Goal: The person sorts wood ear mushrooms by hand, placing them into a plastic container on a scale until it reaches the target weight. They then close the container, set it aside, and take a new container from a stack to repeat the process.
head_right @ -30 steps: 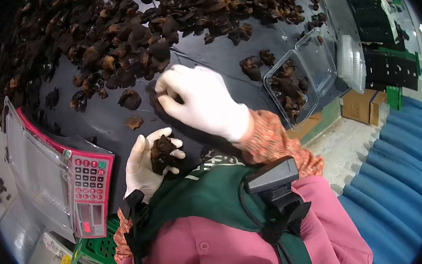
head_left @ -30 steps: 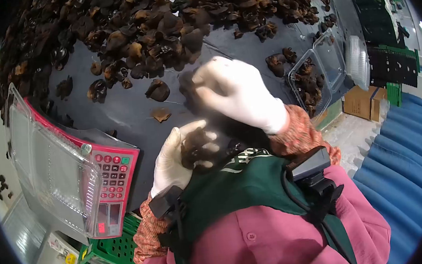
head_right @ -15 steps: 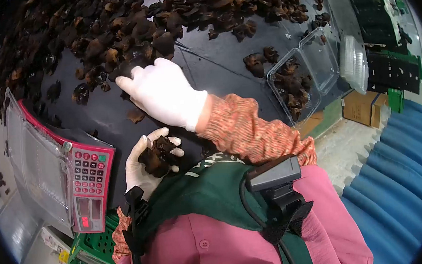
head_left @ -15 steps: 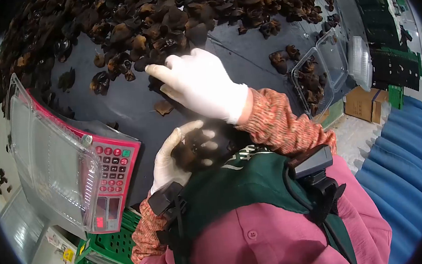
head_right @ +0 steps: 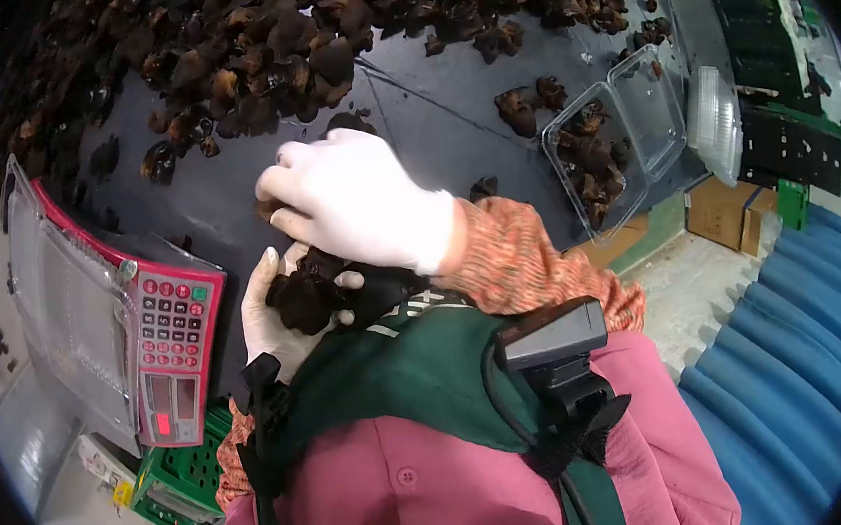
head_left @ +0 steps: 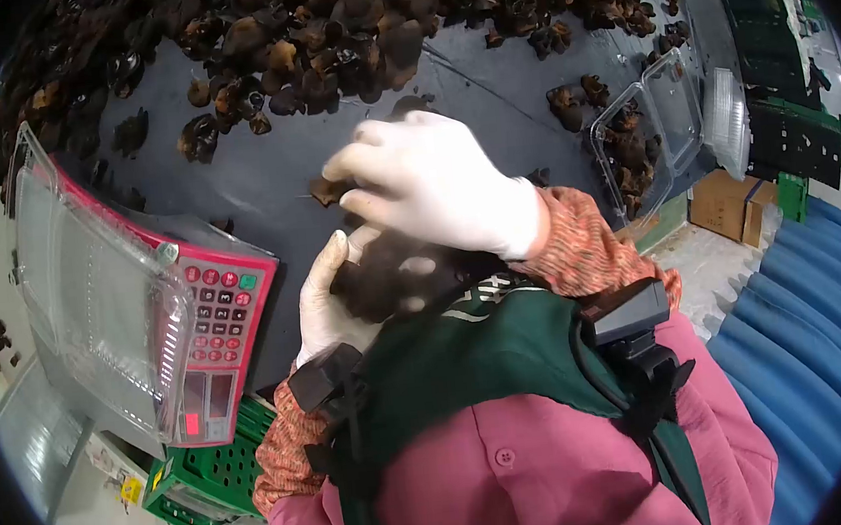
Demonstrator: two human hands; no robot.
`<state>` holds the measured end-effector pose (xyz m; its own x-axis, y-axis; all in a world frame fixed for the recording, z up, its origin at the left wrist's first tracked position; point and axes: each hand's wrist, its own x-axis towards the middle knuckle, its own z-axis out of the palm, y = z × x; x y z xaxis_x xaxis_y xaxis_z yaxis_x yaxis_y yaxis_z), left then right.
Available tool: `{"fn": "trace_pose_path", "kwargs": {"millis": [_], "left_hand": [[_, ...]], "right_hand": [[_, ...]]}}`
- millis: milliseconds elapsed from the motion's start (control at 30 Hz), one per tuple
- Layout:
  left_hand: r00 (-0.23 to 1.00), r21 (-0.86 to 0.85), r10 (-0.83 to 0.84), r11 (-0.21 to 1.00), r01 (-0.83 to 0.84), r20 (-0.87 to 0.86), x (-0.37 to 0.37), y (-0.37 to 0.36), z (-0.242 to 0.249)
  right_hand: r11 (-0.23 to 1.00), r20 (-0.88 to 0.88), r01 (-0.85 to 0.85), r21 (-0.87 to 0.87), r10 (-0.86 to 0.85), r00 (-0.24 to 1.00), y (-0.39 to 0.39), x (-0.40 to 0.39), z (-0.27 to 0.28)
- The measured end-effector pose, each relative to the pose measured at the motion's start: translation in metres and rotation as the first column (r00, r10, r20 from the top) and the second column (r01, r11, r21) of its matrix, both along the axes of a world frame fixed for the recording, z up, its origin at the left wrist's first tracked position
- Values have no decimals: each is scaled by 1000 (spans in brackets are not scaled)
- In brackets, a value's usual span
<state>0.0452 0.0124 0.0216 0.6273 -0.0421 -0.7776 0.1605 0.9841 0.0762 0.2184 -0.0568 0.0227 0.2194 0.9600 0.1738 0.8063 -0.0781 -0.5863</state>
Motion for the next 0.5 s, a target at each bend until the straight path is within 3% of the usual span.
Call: {"fn": "trace_pose_path", "kwargs": {"millis": [100, 233, 333, 433, 500], "left_hand": [[1000, 66, -11, 998, 12, -18, -8, 0, -3], [997, 85, -9, 996, 16, -79, -9, -2, -3], [997, 116, -25, 993, 33, -67, -4, -3, -2], [992, 130, 28, 991, -12, -119, -5, -4, -7], [991, 170, 39, 985, -16, -130, -6, -4, -11]], "right_hand": [[990, 247, -86, -115, 113, 963, 19, -4, -19], [987, 221, -112, -118, 136, 966, 22, 2, -21], [1000, 32, -2, -26, 3, 999, 3, 6, -9], [997, -161, -42, 57, 51, 986, -24, 5, 11], [990, -185, -87, 114, 107, 977, -37, 3, 8]]}}
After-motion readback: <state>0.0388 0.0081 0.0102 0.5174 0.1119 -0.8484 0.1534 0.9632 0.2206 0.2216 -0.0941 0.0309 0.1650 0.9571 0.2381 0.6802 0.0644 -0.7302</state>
